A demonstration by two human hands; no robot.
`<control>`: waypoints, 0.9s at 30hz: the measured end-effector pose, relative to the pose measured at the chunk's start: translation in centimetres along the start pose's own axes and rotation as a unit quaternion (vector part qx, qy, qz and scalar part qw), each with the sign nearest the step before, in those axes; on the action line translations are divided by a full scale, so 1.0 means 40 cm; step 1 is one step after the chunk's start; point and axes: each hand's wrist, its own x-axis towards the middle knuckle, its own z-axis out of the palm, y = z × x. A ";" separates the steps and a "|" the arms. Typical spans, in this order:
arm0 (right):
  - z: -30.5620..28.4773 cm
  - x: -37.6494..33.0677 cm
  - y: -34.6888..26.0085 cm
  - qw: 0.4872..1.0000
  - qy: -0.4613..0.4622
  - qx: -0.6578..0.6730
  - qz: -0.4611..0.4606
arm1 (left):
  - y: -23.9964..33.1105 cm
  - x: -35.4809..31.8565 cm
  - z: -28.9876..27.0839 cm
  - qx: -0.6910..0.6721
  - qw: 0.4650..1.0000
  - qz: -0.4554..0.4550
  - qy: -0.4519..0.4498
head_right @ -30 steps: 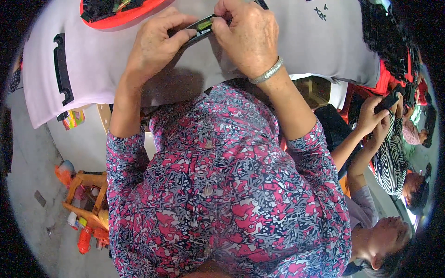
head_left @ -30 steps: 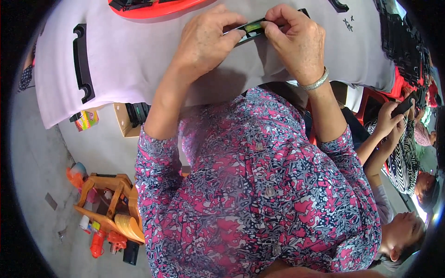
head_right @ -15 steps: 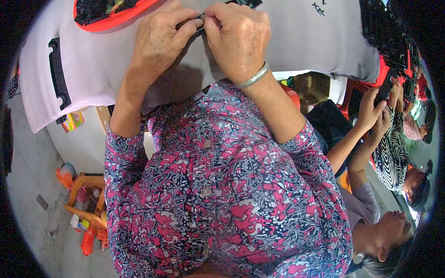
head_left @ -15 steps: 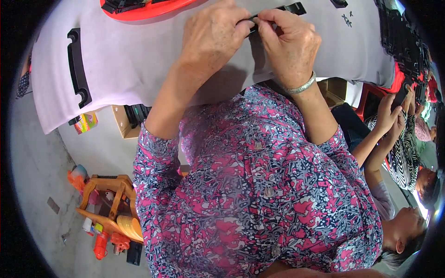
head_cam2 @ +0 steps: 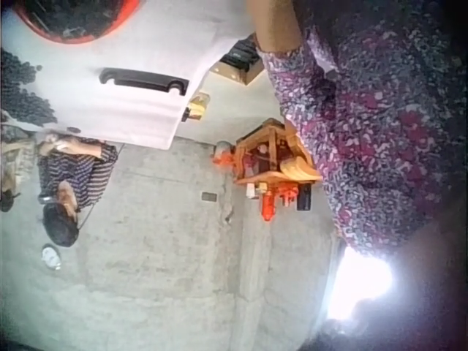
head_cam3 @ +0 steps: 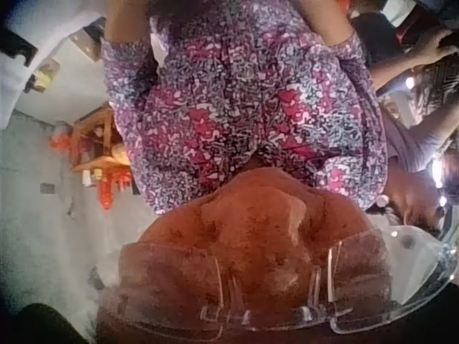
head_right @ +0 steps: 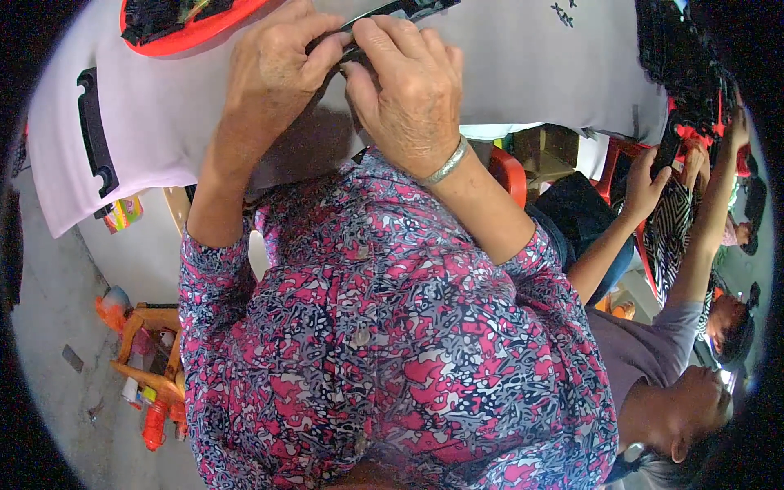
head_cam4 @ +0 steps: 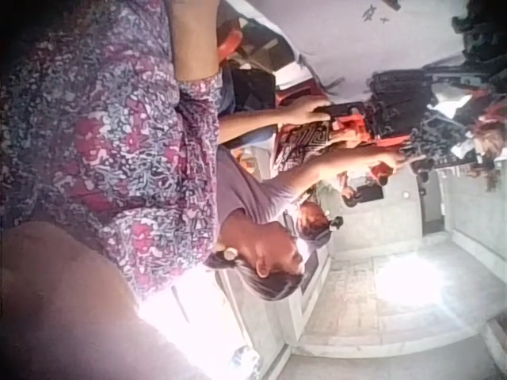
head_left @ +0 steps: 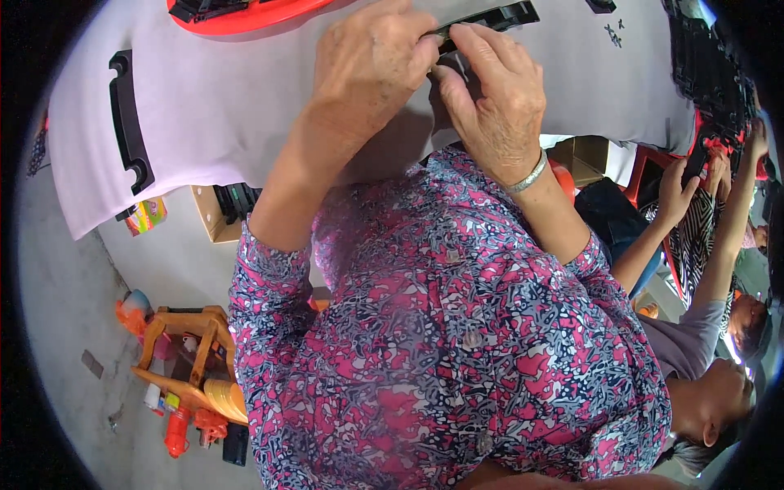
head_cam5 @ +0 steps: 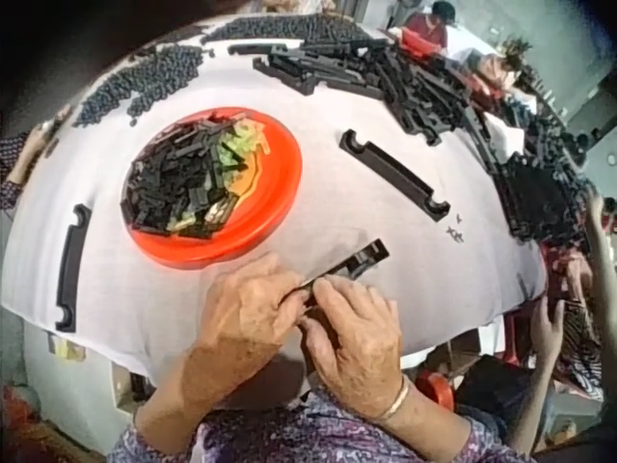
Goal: The person assembles spirit levels by inserting bubble vials and small plastic components into black plastic casings by hand.
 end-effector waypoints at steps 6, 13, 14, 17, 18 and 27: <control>-0.005 -0.008 0.005 1.000 -0.003 0.026 0.011 | -0.003 -0.009 0.092 -0.046 0.969 0.001 0.244; -0.016 -0.020 0.011 0.997 -0.030 0.072 0.001 | -0.017 -0.029 0.251 -0.216 0.855 -0.031 0.471; -0.016 -0.017 0.012 0.995 -0.009 0.101 0.025 | -0.016 -0.032 0.245 -0.216 0.855 -0.031 0.470; -0.038 0.010 0.029 0.987 0.000 0.148 0.055 | -0.020 -0.036 0.172 -0.286 0.866 -0.055 0.407; -0.056 0.022 0.039 0.984 -0.010 0.164 0.065 | -0.018 -0.011 0.084 -0.242 0.947 -0.093 0.189; -0.111 0.247 0.069 0.967 -0.229 0.047 -0.100 | -0.012 0.063 -0.024 -0.229 0.937 -0.221 -0.140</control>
